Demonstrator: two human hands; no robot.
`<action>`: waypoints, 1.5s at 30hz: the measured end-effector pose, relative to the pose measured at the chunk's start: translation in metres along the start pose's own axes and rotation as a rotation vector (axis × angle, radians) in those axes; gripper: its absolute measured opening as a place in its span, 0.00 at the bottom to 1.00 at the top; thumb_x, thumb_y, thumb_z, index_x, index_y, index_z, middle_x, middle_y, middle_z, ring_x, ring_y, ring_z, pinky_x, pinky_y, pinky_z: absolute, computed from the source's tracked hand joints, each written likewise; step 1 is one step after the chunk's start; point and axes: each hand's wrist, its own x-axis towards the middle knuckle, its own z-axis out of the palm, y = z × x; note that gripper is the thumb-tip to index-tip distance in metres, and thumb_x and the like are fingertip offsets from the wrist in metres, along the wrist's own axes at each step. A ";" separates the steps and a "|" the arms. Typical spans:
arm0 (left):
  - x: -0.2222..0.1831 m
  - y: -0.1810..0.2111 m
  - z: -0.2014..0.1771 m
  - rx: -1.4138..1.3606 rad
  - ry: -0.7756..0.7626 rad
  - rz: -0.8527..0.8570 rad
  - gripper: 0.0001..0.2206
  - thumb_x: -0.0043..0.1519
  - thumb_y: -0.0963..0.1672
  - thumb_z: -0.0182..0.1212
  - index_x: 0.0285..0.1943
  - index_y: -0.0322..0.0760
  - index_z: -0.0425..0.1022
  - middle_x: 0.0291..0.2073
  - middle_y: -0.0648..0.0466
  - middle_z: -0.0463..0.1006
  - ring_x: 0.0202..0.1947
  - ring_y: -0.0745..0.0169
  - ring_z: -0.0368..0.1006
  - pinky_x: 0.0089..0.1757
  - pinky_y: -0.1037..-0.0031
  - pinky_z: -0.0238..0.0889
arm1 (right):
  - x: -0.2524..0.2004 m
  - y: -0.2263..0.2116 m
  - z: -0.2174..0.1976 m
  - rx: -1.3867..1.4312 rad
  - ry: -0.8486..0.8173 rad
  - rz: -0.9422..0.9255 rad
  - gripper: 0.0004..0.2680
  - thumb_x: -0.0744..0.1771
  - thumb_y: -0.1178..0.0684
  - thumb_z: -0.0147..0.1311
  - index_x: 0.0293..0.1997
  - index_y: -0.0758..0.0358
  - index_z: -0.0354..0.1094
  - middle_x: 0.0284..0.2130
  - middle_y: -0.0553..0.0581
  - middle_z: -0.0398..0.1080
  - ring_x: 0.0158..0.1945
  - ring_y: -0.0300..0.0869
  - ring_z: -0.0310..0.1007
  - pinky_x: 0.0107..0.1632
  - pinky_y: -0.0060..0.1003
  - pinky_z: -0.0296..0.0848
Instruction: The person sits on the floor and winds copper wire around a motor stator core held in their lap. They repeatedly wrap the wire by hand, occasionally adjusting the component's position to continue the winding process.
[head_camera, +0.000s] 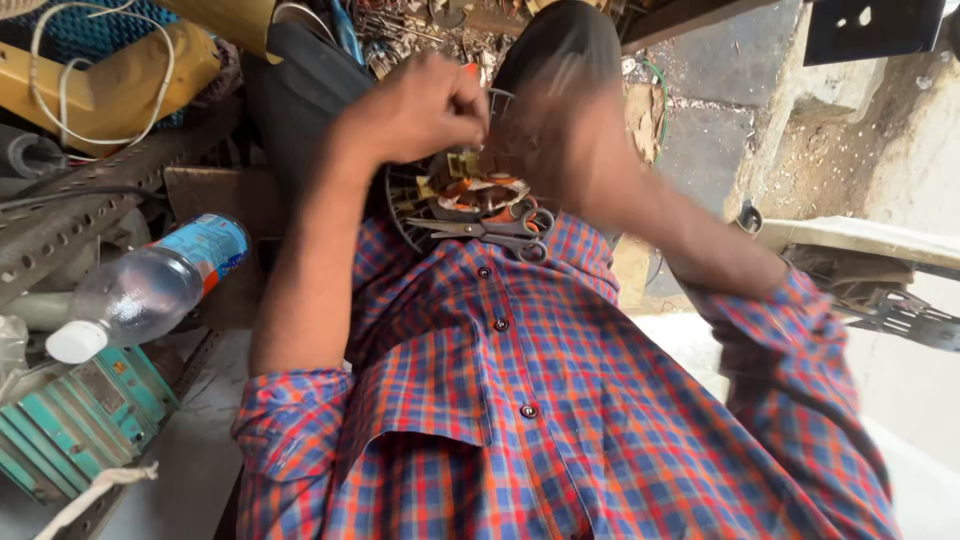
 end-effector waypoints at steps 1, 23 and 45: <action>-0.002 0.004 -0.004 -0.075 -0.109 0.028 0.05 0.58 0.42 0.72 0.38 0.36 0.83 0.32 0.53 0.80 0.34 0.62 0.77 0.39 0.67 0.70 | -0.005 -0.012 -0.014 0.064 -0.146 -0.061 0.03 0.64 0.52 0.67 0.32 0.55 0.79 0.19 0.55 0.70 0.20 0.49 0.68 0.23 0.46 0.64; -0.045 0.004 0.010 -0.090 0.278 -0.019 0.03 0.63 0.41 0.69 0.41 0.35 0.83 0.39 0.52 0.79 0.39 0.59 0.76 0.42 0.68 0.69 | -0.018 -0.011 -0.043 0.413 -0.116 -0.347 0.04 0.63 0.57 0.65 0.37 0.61 0.77 0.36 0.56 0.78 0.38 0.46 0.80 0.41 0.40 0.78; -0.063 0.043 0.045 0.310 0.491 0.284 0.07 0.59 0.43 0.65 0.41 0.34 0.82 0.50 0.51 0.76 0.46 0.51 0.77 0.50 0.55 0.69 | -0.034 0.005 -0.034 0.080 0.029 -0.111 0.03 0.64 0.56 0.68 0.37 0.60 0.79 0.29 0.55 0.76 0.33 0.47 0.75 0.33 0.43 0.69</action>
